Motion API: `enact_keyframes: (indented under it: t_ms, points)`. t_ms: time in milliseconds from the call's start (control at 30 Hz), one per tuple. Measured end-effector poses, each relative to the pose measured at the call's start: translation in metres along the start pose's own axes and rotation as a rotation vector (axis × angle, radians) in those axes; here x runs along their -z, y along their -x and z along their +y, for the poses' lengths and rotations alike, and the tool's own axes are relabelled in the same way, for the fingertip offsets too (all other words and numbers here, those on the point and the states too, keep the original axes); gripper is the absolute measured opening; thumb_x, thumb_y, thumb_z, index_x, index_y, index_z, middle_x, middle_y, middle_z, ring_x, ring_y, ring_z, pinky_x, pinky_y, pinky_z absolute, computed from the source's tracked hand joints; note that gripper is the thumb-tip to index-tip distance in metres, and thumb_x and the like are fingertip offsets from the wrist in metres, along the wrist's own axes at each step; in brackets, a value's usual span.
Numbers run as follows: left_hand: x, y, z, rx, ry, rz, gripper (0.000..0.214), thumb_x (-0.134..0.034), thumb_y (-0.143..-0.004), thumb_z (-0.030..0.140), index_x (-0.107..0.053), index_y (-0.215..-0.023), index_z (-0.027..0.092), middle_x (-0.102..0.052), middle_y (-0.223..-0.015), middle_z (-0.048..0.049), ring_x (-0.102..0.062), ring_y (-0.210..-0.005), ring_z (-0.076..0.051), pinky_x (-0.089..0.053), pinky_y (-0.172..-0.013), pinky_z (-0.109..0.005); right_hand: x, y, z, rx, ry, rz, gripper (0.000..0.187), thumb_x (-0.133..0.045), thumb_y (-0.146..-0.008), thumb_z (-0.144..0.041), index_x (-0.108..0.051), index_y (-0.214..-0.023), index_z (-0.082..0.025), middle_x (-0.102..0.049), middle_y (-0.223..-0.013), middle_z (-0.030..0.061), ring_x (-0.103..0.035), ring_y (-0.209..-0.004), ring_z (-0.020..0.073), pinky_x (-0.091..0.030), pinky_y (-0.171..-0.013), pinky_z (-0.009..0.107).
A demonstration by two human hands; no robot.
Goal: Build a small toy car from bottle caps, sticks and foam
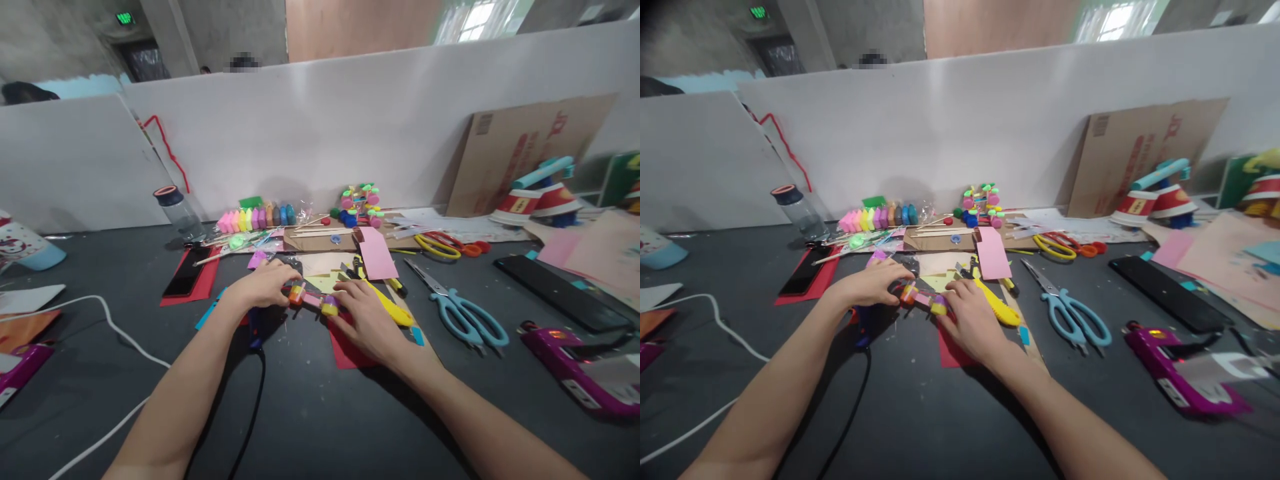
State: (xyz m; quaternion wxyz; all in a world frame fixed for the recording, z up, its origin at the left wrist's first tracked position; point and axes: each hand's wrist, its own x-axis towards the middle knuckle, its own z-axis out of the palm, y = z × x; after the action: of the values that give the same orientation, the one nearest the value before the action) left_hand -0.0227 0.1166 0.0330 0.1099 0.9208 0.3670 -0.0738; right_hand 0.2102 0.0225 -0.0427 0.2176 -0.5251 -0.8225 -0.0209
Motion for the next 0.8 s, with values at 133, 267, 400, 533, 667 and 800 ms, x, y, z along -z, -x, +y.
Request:
enact_keyframes:
  t_ms: [133, 267, 400, 533, 667, 800]
  points:
    - [0.002, 0.000, -0.003, 0.024, -0.013, 0.012, 0.039, -0.065, -0.096, 0.035, -0.060, -0.131, 0.018, -0.061, -0.137, -0.0118, -0.061, -0.121, -0.029, -0.052, -0.101, -0.054, -0.005, -0.002, 0.019, -0.017, 0.059, 0.012, 0.026, -0.065, -0.096, -0.035, -0.065, -0.115, -0.018, -0.064, -0.125, 0.0090, -0.061, -0.118, 0.0257, -0.051, -0.101, 0.050]
    - [0.007, 0.003, -0.004, 0.049, -0.032, 0.044, 0.039, -0.064, -0.097, 0.035, -0.060, -0.131, 0.018, -0.061, -0.136, -0.0118, -0.062, -0.120, -0.029, -0.053, -0.101, -0.053, -0.006, -0.002, 0.029, -0.022, 0.099, 0.018, 0.029, -0.064, -0.097, -0.035, -0.064, -0.121, -0.018, -0.063, -0.129, 0.0095, -0.060, -0.121, 0.0266, -0.050, -0.103, 0.052]
    - [0.008, 0.004, -0.004, 0.060, -0.056, 0.063, 0.039, -0.064, -0.097, 0.035, -0.060, -0.132, 0.018, -0.061, -0.137, -0.0119, -0.062, -0.121, -0.029, -0.053, -0.101, -0.053, -0.002, -0.001, 0.032, -0.037, 0.127, 0.029, 0.031, -0.065, -0.096, -0.037, -0.064, -0.122, -0.019, -0.061, -0.134, 0.0104, -0.055, -0.128, 0.0288, -0.047, -0.106, 0.053]
    - [0.000, -0.003, 0.001, 0.056, -0.093, 0.026, 0.039, -0.065, -0.096, 0.036, -0.061, -0.130, 0.017, -0.062, -0.134, -0.0117, -0.063, -0.118, -0.028, -0.054, -0.098, -0.052, -0.003, -0.003, 0.031, -0.044, 0.149, 0.037, 0.030, -0.067, -0.094, -0.039, -0.068, -0.116, -0.018, -0.058, -0.141, 0.0126, -0.044, -0.140, 0.0339, -0.042, -0.109, 0.057]
    - [-0.011, -0.013, 0.012, 0.052, -0.140, -0.004, 0.036, -0.065, -0.096, 0.036, -0.062, -0.126, 0.017, -0.064, -0.130, -0.0111, -0.065, -0.114, -0.027, -0.056, -0.096, -0.050, -0.009, -0.005, 0.030, -0.050, 0.165, 0.036, 0.027, -0.069, -0.093, -0.034, -0.069, -0.114, -0.018, -0.058, -0.142, 0.0121, -0.040, -0.142, 0.0346, -0.039, -0.110, 0.058]
    - [-0.017, -0.018, 0.020, 0.048, -0.161, 0.024, 0.035, -0.064, -0.097, 0.036, -0.062, -0.127, 0.017, -0.064, -0.130, -0.0110, -0.065, -0.112, -0.026, -0.056, -0.095, -0.049, -0.008, -0.005, 0.032, -0.080, 0.176, 0.057, 0.028, -0.068, -0.093, -0.037, -0.069, -0.115, -0.019, -0.059, -0.140, 0.0108, -0.041, -0.141, 0.0340, -0.034, -0.113, 0.060]
